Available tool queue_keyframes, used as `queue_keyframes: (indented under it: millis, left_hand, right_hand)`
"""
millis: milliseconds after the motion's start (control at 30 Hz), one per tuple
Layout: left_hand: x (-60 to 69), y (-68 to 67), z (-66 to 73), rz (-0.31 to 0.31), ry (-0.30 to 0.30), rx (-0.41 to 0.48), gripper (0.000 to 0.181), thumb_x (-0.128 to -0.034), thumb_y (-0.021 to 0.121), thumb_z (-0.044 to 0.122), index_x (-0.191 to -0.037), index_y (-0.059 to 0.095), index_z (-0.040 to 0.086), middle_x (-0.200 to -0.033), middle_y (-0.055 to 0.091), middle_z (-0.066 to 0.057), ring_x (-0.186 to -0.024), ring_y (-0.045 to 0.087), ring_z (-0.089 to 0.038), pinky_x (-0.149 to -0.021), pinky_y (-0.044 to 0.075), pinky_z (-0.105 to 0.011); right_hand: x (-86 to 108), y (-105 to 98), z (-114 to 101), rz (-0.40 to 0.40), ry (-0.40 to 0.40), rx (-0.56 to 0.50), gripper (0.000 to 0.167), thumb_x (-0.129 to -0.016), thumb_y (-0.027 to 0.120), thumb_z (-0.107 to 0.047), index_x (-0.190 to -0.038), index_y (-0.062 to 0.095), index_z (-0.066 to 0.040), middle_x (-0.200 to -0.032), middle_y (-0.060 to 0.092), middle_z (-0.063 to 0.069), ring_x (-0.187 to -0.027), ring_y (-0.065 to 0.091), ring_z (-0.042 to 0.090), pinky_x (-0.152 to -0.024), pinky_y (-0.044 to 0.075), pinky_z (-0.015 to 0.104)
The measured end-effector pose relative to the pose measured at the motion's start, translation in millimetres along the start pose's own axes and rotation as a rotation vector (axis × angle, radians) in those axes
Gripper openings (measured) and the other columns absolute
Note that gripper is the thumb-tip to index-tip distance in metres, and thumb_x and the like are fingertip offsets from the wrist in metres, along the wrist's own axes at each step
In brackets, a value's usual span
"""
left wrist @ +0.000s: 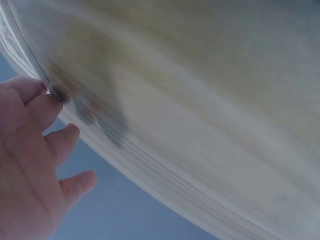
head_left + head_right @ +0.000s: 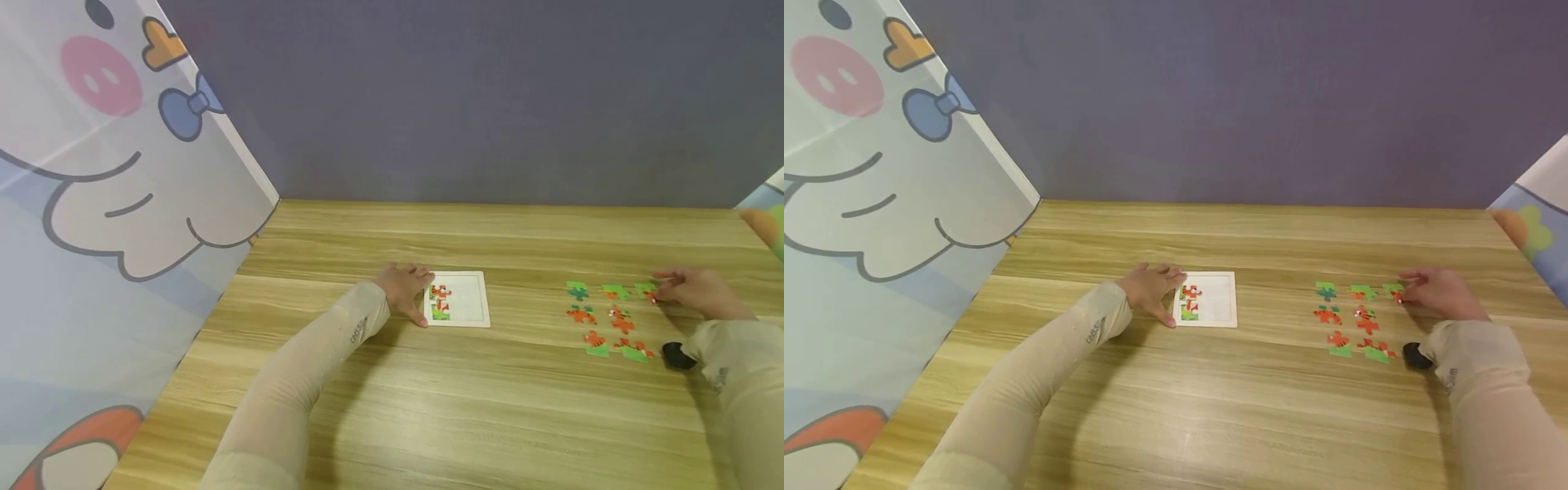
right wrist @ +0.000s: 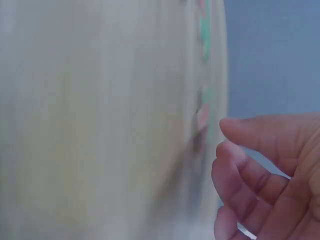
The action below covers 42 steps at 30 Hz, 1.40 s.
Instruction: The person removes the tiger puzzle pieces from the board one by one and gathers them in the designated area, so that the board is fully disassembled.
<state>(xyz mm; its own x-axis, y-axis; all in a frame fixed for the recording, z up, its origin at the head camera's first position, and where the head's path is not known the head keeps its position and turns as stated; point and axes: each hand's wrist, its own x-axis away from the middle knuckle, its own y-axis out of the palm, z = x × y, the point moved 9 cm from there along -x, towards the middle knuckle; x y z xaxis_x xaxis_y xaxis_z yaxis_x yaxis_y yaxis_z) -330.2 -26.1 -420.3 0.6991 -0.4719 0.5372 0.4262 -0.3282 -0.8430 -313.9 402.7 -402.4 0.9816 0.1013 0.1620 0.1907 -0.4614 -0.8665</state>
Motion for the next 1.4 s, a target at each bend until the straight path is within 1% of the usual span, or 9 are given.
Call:
queue_keyframes:
  millis: [133,233,400,600,700,800,1033,1267,1400]
  left_hand:
    - [0.2,-1.5,1.1,0.001,-0.011,-0.024,0.109,-0.0748,0.065,0.066,-0.155,0.008,0.019,-0.159,0.003,0.004,-0.146,0.005,-0.023,-0.116,0.003,-0.048]
    - [2.0,-4.3,2.6,0.009,-0.016,-0.035,0.109,-0.0747,0.065,0.066,-0.155,0.009,0.019,-0.159,0.004,0.003,-0.146,0.005,-0.023,-0.116,0.004,-0.048]
    - [3.9,-4.3,5.8,0.009,-0.011,-0.065,0.109,-0.0751,0.064,0.067,-0.155,0.009,0.018,-0.159,0.005,0.002,-0.146,0.006,-0.023,-0.116,0.006,-0.048]
    - [2.1,-0.4,4.4,0.012,-0.013,-0.052,0.109,-0.0748,0.064,0.067,-0.155,0.009,0.019,-0.159,0.004,0.003,-0.146,0.006,-0.023,-0.116,0.005,-0.047]
    - [0.9,0.0,3.0,0.017,-0.017,-0.059,0.109,-0.0745,0.064,0.068,-0.155,0.009,0.02,-0.159,0.004,0.003,-0.146,0.007,-0.023,-0.116,0.006,-0.047]
    - [0.4,-0.5,2.7,0.016,-0.019,-0.072,0.11,-0.074,0.064,0.068,-0.155,0.009,0.02,-0.159,0.004,0.003,-0.146,0.007,-0.023,-0.116,0.008,-0.047]
    - [1.9,-2.9,3.5,0.005,-0.026,-0.077,0.11,-0.074,0.064,0.068,-0.155,0.008,0.02,-0.159,0.003,0.004,-0.146,0.007,-0.023,-0.116,0.009,-0.047]
    - [4.7,-2.8,3.4,0.0,-0.043,-0.089,0.109,-0.0743,0.063,0.068,-0.155,0.008,0.021,-0.159,0.004,0.004,-0.146,0.008,-0.022,-0.116,0.009,-0.047]
    - [5.9,-4.2,5.0,0.002,-0.039,-0.082,0.108,-0.0753,0.063,0.067,-0.155,0.009,0.02,-0.159,0.004,0.004,-0.146,0.008,-0.023,-0.116,0.009,-0.048]
  right_hand:
    - [-2.6,2,-27,-0.006,-0.05,0.0,0.045,-0.095,0.053,-0.017,-0.123,0.05,0.018,-0.091,0.066,0.022,-0.068,0.061,0.024,-0.061,0.05,0.041]
    - [-8.0,10,-47,-0.046,-0.051,-0.064,0.048,-0.097,0.055,-0.022,-0.129,0.048,0.013,-0.094,0.065,0.013,-0.058,0.053,0.016,-0.054,0.046,0.034]
    - [-19.9,29,-81,-0.076,-0.08,-0.126,0.048,-0.096,0.058,-0.021,-0.131,0.049,0.011,-0.101,0.063,0.013,-0.065,0.051,0.01,-0.056,0.044,0.029]
    - [-32.1,47,-123,-0.117,-0.138,-0.169,0.045,-0.095,0.059,-0.02,-0.13,0.053,0.008,-0.105,0.062,0.014,-0.07,0.056,0.013,-0.06,0.048,0.032]
    - [-37.7,57,-147,-0.131,-0.173,-0.191,0.041,-0.094,0.061,-0.019,-0.127,0.057,0.007,-0.104,0.062,0.013,-0.084,0.061,0.02,-0.066,0.05,0.033]
    - [-43.7,68,-171,-0.126,-0.218,-0.204,0.036,-0.092,0.065,-0.015,-0.121,0.061,0.006,-0.099,0.064,0.01,-0.082,0.06,0.02,-0.063,0.049,0.031]
    - [-51.3,87,-223,-0.075,-0.382,-0.199,0.031,-0.085,0.07,-0.003,-0.111,0.064,0.011,-0.079,0.064,0.004,-0.061,0.051,0.011,-0.054,0.041,0.025]
    - [-45.9,105,-250,-0.15,-0.417,-0.188,0.027,-0.087,0.067,-0.003,-0.112,0.065,0.008,-0.069,0.054,0.001,-0.058,0.041,0.012,-0.055,0.036,0.027]
    - [-45.5,111,-258,-0.154,-0.413,-0.136,0.028,-0.086,0.066,-0.004,-0.113,0.066,0.006,-0.068,0.053,0.001,-0.058,0.041,0.013,-0.056,0.036,0.028]
